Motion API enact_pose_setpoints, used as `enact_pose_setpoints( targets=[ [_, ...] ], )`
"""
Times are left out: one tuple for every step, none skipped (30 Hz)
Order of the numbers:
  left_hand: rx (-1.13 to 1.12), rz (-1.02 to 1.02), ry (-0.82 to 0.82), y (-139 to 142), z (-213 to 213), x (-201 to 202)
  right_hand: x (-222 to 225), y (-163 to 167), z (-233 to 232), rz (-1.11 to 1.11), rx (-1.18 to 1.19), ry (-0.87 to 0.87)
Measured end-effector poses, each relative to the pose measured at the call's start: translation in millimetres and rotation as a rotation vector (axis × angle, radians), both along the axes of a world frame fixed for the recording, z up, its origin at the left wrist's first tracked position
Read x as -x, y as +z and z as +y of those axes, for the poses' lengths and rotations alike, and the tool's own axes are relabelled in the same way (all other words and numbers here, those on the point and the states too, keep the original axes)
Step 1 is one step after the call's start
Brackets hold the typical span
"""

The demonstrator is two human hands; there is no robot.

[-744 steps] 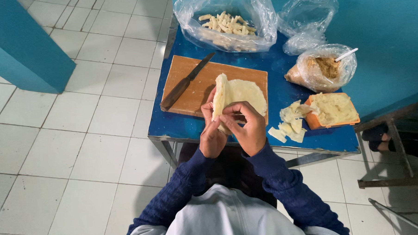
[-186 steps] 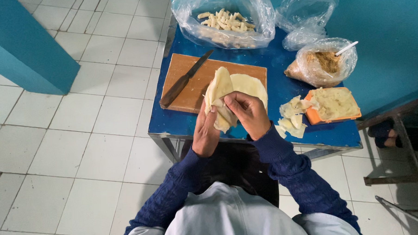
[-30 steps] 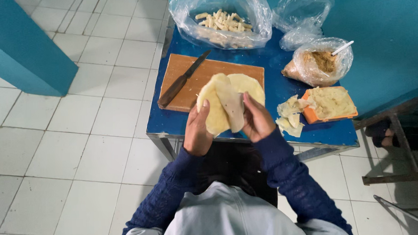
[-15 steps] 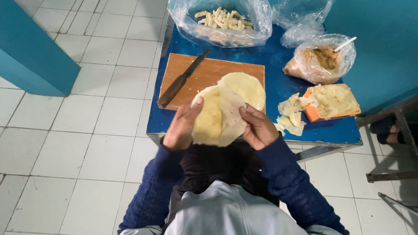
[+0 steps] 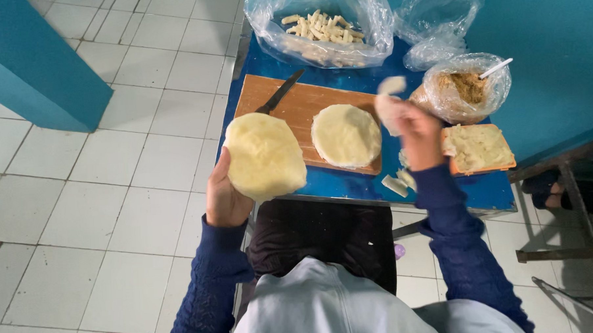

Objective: The person sits at a table assembling filled pastries. They stack thin round dough sheets, spoon brown filling from a plastic bag onto the dough, fold the stacked rounds over into half-moon shapes, and set the folded pastries beside a block of dough on the table.

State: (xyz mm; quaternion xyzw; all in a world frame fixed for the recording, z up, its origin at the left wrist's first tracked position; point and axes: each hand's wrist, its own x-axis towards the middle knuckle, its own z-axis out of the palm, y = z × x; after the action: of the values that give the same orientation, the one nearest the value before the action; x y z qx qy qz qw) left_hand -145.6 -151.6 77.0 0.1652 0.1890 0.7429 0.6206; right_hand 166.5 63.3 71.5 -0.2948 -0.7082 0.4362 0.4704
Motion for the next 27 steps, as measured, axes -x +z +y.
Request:
enact_pose_setpoints(
  targets=[
    [-0.029, -0.020, 0.012, 0, -1, 0, 17, 0, -3, -0.211, -0.129, -0.024],
    [-0.024, -0.029, 0.027, 0, -1, 0, 32, -4, -12, -0.395, -0.238, -0.068],
    [-0.019, -0.038, 0.043, 0, -2, -1, 43, -9, -24, -0.579, -0.345, -0.111],
    [-0.013, -0.049, 0.059, 0, -3, 0, 50, -15, -38, -0.549, -0.407, -0.050],
    [-0.023, -0.056, 0.065, 0, -3, -1, 54, -19, -48, -0.519, -0.469, 0.014],
    [-0.032, -0.063, 0.071, 0, -4, -1, 57, -22, -52, -0.540, -0.506, -0.015],
    [-0.038, -0.070, 0.075, 0, -4, -1, 58, -24, -57, -0.563, -0.539, -0.044],
    [-0.047, -0.089, 0.085, -1, -4, -2, 57, -27, -60, -0.588, -0.568, -0.074],
    [-0.058, -0.107, 0.093, -1, -3, -2, 56, -28, -61, -0.599, -0.593, -0.059],
    [-0.073, -0.123, 0.099, -2, -1, -3, 55, -28, -61, -0.609, -0.622, -0.047],
    [-0.089, -0.149, 0.097, -2, 1, -5, 53, -28, -60, -0.620, -0.653, -0.034],
    [-0.106, -0.175, 0.096, -1, 3, -7, 52, -28, -60, -0.620, -0.669, -0.030],
    [-0.124, -0.201, 0.098, 0, 5, -9, 51, -26, -60, -0.620, -0.687, -0.023],
    [-0.137, -0.185, 0.099, 1, 7, -12, 51, -23, -62, -0.621, -0.704, -0.013],
    [-0.148, -0.168, 0.100, 2, 9, -16, 51, -19, -65, -0.629, -0.711, -0.006],
    [-0.159, -0.151, 0.101, 3, 11, -19, 52, -14, -69, -0.636, -0.717, 0.000],
    [-0.163, -0.141, 0.104, 4, 14, -23, 53, -6, -73, -0.644, -0.725, 0.005],
    [-0.168, -0.131, 0.105, 5, 16, -28, 55, 3, -78, -0.589, -0.687, -0.008],
    [-0.173, -0.120, 0.104, 6, 19, -33, 57, 14, -84, -0.535, -0.647, -0.023],
    [-0.178, -0.113, 0.098, 5, 23, -38, 60, 25, -89, -0.482, -0.610, -0.037],
    [-0.182, -0.107, 0.093, 5, 26, -44, 65, 37, -96, -0.417, -0.594, -0.009],
    [-0.179, -0.100, 0.086, 3, 27, -49, 73, 46, -106, -0.351, -0.571, 0.016],
    [-0.183, -0.117, 0.069, 1, 29, -56, 84, 52, -116, -0.286, -0.549, 0.041],
    [-0.190, -0.133, 0.053, 0, 32, -61, 98, 58, -124, -0.271, -0.576, 0.043],
    [-0.197, -0.148, 0.037, -1, 33, -65, 110, 61, -132, -0.255, -0.603, 0.045],
    [-0.215, -0.167, 0.033, -3, 33, -69, 116, 65, -137, -0.238, -0.629, 0.048],
    [-0.236, -0.185, 0.032, -3, 33, -72, 118, 68, -140, -0.242, -0.615, 0.024]
  ],
)
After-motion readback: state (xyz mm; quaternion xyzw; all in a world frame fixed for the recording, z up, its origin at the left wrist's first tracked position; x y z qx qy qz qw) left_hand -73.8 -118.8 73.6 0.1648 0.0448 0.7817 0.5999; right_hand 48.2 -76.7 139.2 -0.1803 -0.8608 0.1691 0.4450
